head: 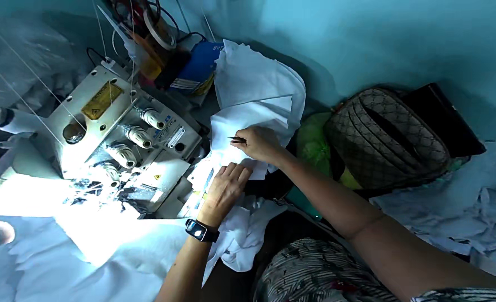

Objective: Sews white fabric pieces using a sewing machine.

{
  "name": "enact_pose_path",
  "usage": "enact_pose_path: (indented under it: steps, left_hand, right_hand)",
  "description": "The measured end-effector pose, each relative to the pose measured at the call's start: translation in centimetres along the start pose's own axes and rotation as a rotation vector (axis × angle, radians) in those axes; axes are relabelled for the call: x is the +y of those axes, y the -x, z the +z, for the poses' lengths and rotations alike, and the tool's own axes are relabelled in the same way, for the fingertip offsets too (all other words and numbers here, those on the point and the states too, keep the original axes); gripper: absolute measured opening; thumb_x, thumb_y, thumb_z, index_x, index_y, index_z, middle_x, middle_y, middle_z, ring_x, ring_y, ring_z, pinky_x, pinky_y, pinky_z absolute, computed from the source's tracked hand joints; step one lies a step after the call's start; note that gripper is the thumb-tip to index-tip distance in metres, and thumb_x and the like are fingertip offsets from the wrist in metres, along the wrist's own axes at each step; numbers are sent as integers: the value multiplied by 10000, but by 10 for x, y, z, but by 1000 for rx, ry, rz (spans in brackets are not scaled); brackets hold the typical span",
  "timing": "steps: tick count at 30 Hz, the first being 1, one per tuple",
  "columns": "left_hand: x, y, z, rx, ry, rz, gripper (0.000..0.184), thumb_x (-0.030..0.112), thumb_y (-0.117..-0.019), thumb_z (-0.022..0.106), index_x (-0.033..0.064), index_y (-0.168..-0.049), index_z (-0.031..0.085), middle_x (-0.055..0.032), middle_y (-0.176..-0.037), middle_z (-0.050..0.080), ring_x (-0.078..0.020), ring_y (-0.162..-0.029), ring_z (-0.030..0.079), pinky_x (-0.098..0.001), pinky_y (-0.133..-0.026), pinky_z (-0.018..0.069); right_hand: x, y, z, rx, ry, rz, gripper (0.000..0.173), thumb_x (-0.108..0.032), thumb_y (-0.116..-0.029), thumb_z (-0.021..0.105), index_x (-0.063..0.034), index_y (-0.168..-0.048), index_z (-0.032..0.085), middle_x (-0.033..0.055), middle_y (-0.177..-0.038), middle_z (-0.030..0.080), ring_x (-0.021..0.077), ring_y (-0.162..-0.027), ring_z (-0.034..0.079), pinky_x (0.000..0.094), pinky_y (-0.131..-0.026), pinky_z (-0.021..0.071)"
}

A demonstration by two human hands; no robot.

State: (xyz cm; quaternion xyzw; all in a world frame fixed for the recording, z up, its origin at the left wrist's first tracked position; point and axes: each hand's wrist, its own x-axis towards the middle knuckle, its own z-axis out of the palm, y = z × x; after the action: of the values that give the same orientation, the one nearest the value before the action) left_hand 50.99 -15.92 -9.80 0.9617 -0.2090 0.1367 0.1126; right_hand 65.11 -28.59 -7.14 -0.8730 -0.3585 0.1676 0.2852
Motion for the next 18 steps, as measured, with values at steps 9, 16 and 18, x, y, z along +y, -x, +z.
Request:
enact_pose_path:
  steps: [9, 16, 18]
  left_hand:
    - [2, 1, 0, -78, 27, -48, 111, 17, -942, 624, 2, -987, 725, -168, -921, 721, -350, -851, 717, -454, -706, 580]
    - [4, -39, -68, -682, 349, -434, 249, 53, -1002, 596, -21, -1230, 663, -229, -1101, 695, -398, -1022, 687, -580, -920, 525]
    - [-2, -42, -80, -260, 224, -331, 151, -12, -957, 620, -5, -1061, 729, -213, -1060, 685, -391, -898, 701, -574, -769, 570]
  right_hand:
    - [3, 2, 6, 57, 16, -48, 295, -285, -1023, 614, -23, -912, 693, 148, -797, 671, 323, -800, 675, 509, -675, 482]
    - [16, -2, -15, -147, -345, -97, 282, -249, -981, 683, 32, -982, 707, 110, -818, 651, 200, -741, 603, 424, -708, 494]
    - [20, 0, -40, -280, -486, -142, 220, -115, -926, 688, 42, -1081, 680, 50, -902, 656, 72, -778, 590, 279, -758, 523]
